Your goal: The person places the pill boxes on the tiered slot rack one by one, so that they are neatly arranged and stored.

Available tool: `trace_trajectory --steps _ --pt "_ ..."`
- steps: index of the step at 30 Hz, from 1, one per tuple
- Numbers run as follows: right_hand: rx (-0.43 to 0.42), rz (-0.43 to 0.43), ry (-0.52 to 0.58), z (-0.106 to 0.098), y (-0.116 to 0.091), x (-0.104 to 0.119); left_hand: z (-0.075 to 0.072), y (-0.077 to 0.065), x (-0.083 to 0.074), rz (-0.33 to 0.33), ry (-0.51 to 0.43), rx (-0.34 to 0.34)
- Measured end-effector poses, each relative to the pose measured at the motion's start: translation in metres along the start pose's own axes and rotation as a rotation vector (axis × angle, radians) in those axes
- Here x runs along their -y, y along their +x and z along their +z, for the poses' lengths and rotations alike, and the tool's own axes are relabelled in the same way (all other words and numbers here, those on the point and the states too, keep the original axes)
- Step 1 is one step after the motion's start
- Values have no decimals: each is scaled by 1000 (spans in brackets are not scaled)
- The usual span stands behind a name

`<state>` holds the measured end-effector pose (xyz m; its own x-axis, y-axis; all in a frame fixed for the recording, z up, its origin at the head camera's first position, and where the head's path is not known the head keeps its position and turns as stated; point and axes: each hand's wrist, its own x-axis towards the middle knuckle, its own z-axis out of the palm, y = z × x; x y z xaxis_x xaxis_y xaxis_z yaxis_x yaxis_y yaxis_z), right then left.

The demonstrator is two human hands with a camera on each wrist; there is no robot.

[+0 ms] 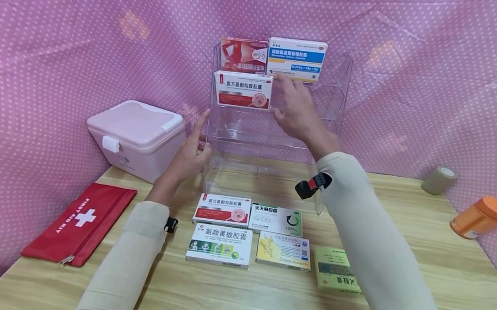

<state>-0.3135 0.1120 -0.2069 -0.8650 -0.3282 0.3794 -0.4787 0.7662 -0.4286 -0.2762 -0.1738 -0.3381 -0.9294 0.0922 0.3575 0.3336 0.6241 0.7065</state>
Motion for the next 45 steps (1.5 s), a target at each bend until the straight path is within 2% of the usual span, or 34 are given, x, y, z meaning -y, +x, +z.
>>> trace_trajectory --steps 9,17,21,24,28,31,34,39,43,45 --pt "-64 -60 9 -28 -37 -20 -1 0 0 -1 -8 8" --pt "21 -64 42 -55 -86 -48 0 1 -1 1 -16 11" --pt "143 -63 40 -65 -113 -67 0 1 -1 13 -22 8" --pt "256 -81 -5 -69 -131 -82 0 2 -1 18 -20 4" --pt "361 -88 -41 -70 -152 -103 0 1 0 18 -16 2" --pt "445 -40 -33 -67 -166 -119 1 0 1 16 -11 1" --pt "560 26 0 -64 -180 -134 2 0 1 16 -10 0" --pt "752 88 70 -60 -198 -155 2 0 1 25 -9 -1" --pt "839 126 145 -57 -210 -165 2 0 0 25 -5 -3" --pt "872 189 190 -56 -214 -167 2 0 1 24 -7 -4"
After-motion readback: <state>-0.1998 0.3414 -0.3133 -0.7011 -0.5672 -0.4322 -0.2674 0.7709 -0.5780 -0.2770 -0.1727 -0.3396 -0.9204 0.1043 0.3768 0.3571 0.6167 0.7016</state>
